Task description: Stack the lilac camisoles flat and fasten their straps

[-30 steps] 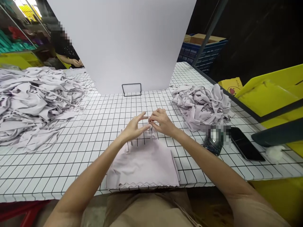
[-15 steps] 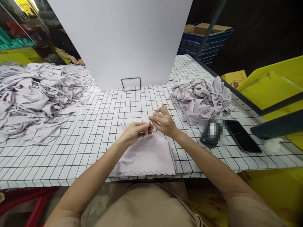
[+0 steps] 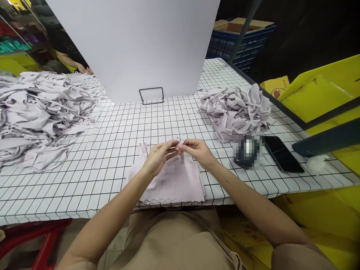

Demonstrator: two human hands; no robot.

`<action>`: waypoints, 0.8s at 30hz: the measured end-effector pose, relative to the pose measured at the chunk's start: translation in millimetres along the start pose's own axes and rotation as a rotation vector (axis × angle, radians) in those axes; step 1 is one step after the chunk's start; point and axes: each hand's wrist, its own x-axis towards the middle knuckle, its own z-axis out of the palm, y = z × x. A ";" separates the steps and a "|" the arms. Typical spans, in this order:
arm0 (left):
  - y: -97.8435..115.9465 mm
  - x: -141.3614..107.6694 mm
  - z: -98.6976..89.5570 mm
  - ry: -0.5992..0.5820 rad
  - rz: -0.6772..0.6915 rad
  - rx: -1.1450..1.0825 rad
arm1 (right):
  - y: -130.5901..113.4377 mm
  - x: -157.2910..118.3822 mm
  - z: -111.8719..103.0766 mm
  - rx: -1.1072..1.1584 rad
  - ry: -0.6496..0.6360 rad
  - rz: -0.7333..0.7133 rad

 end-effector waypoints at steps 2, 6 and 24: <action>-2.4 -7.0 -2.5 0.009 0.027 0.084 | -0.9 -1.1 -1.0 0.057 0.010 0.039; -9.3 -11.6 -1.7 0.091 0.088 0.161 | 0.0 -4.4 0.3 0.063 0.010 0.054; -55.6 -28.6 -41.1 0.062 0.316 1.257 | 31.1 -16.0 -0.8 -0.318 -0.081 -0.066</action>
